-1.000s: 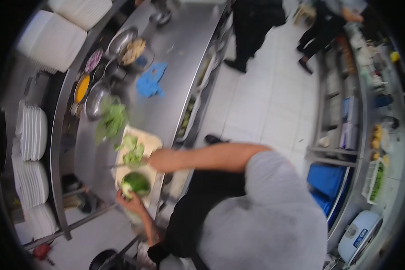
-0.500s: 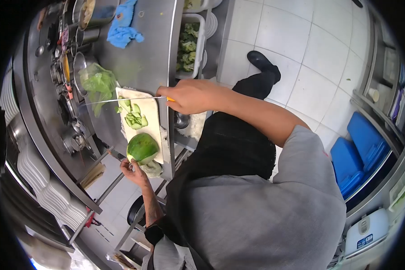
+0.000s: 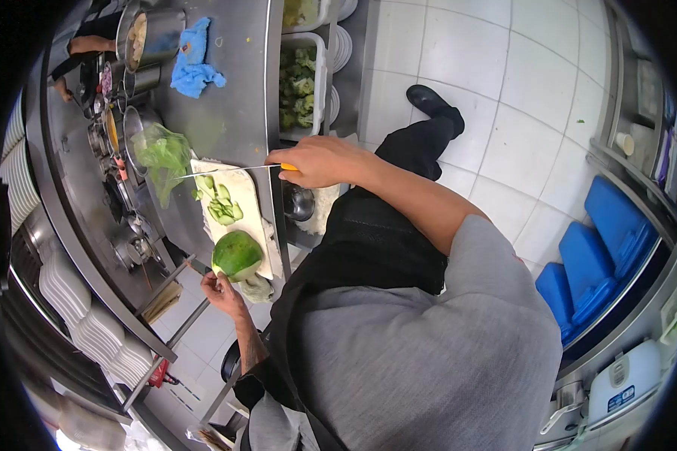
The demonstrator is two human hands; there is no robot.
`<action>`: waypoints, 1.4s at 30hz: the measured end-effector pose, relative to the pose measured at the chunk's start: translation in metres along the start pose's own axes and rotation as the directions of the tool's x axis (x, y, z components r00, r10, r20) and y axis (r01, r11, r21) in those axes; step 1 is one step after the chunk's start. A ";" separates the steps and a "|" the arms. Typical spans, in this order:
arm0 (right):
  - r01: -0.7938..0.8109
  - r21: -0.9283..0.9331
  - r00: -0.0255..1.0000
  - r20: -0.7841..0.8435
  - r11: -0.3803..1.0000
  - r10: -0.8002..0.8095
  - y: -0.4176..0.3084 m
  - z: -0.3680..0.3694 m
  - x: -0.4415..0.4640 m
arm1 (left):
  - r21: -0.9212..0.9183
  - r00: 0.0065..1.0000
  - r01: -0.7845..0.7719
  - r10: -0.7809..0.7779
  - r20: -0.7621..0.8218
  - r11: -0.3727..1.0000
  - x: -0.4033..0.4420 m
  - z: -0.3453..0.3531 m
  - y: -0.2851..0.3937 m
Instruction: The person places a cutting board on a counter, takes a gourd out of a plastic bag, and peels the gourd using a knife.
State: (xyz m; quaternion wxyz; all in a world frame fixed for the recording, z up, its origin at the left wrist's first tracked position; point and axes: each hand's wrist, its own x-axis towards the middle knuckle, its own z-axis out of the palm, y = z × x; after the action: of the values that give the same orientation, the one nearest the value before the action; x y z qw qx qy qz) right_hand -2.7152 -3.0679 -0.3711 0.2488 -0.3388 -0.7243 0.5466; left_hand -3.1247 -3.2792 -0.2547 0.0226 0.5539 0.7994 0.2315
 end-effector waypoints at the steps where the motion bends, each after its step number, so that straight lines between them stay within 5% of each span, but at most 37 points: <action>1: -0.014 0.019 1.000 0.019 1.000 0.014 -0.002 0.001 -0.001 | -0.001 1.000 -0.001 0.001 0.003 1.000 -0.001 -0.001 -0.001; 6: -0.025 0.008 0.996 0.087 1.000 0.024 -0.007 -0.006 -0.024 | -0.058 0.999 0.036 -0.035 0.017 0.998 0.001 -0.002 -0.009; 16: -0.159 0.104 0.972 -0.155 0.982 0.174 0.013 -0.058 -0.073 | -0.026 1.000 0.015 -0.015 0.025 1.000 0.003 -0.002 0.001; 29: -0.081 0.118 0.986 -0.134 0.990 0.097 -0.001 -0.054 -0.065 | -0.049 0.997 0.073 -0.074 -0.008 0.996 -0.001 -0.001 0.002; 31: -0.134 -0.072 0.982 -0.146 0.988 0.122 -0.023 -0.041 -0.045 | -0.040 0.992 0.126 -0.127 -0.023 0.991 -0.001 -0.001 0.006; 42: 0.183 -0.620 0.967 -0.026 0.763 -0.252 -0.080 0.094 0.127 | -0.047 0.980 0.138 -0.144 -0.136 0.989 -0.008 0.003 0.031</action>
State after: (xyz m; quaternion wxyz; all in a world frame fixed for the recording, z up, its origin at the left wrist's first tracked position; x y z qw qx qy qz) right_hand -2.8837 -3.0440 -0.3215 0.2258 -0.3436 -0.8819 0.2306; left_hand -3.0936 -3.2766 -0.2463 -0.0063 0.4778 0.8318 0.2823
